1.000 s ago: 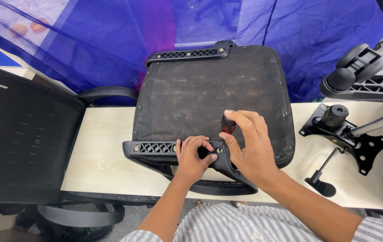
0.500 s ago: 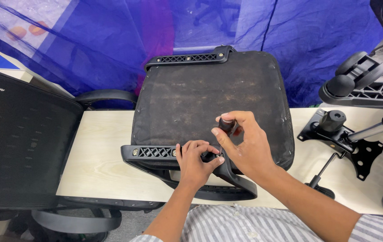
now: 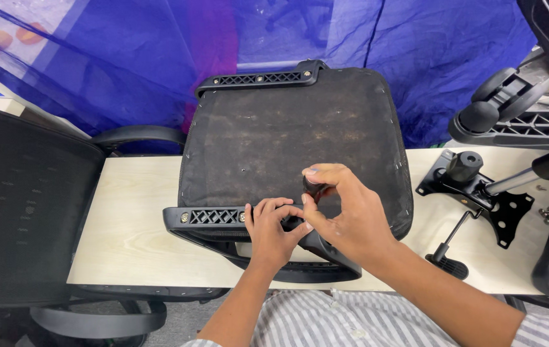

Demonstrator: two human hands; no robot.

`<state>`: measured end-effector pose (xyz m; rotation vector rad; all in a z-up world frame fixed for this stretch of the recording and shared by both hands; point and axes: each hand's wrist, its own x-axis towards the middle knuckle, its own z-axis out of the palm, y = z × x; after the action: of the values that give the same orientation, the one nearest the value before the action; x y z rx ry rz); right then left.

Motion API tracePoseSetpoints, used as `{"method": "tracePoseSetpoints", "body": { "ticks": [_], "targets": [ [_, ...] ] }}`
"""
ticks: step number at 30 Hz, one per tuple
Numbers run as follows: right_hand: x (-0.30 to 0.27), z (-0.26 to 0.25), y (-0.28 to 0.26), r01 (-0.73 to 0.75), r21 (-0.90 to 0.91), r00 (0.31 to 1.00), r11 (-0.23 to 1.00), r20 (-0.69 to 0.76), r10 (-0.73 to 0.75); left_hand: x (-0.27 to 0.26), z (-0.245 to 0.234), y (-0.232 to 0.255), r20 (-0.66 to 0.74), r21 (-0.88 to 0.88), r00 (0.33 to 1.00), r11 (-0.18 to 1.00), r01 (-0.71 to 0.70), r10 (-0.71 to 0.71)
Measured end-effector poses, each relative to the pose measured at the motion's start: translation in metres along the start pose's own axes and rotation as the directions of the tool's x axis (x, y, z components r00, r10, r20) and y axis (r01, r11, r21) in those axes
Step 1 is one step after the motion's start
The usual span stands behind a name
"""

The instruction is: The person assembles an office chair by attaching the base to the seat using a screwdriver. They align the base, insert screws, and tighten them to secure the connection.

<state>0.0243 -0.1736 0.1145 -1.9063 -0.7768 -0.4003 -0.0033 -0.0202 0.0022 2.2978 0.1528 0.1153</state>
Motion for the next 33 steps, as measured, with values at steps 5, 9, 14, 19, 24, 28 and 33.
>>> {"method": "tracePoseSetpoints", "body": {
  "ticks": [5,9,14,19,24,28,33],
  "targets": [
    [0.008,-0.006,-0.013,-0.082,-0.123,0.992,0.989,0.09,0.093,0.0,-0.001,-0.001,0.015,-0.006,1.0,1.0,0.014,-0.014],
    [0.035,-0.012,-0.024,-0.143,-0.146,0.972,0.979,0.166,0.167,0.0,-0.003,-0.001,0.029,-0.053,0.999,0.998,0.033,-0.032],
    [0.062,-0.014,-0.039,-0.531,-0.429,0.708,0.731,0.249,0.66,-0.001,-0.002,-0.002,0.016,-0.072,1.0,0.997,-0.001,0.002],
    [0.094,-0.023,-0.042,-0.432,-0.727,0.556,0.534,0.252,0.792,-0.002,0.0,-0.005,-0.023,-0.111,0.999,0.993,-0.033,0.031],
    [0.112,-0.028,-0.038,-0.423,-0.782,0.294,0.459,0.36,0.885,-0.003,0.0,-0.005,-0.033,-0.112,0.999,0.993,-0.035,0.032],
    [0.115,-0.03,-0.036,-0.408,-0.758,0.228,0.508,0.454,0.861,-0.004,-0.002,-0.004,-0.051,-0.106,0.998,0.994,-0.032,0.027],
    [0.113,-0.026,-0.039,-0.137,-0.794,0.262,0.592,0.548,0.794,-0.003,-0.004,-0.004,-0.009,-0.082,1.0,0.996,-0.024,0.023]
  ]
}}
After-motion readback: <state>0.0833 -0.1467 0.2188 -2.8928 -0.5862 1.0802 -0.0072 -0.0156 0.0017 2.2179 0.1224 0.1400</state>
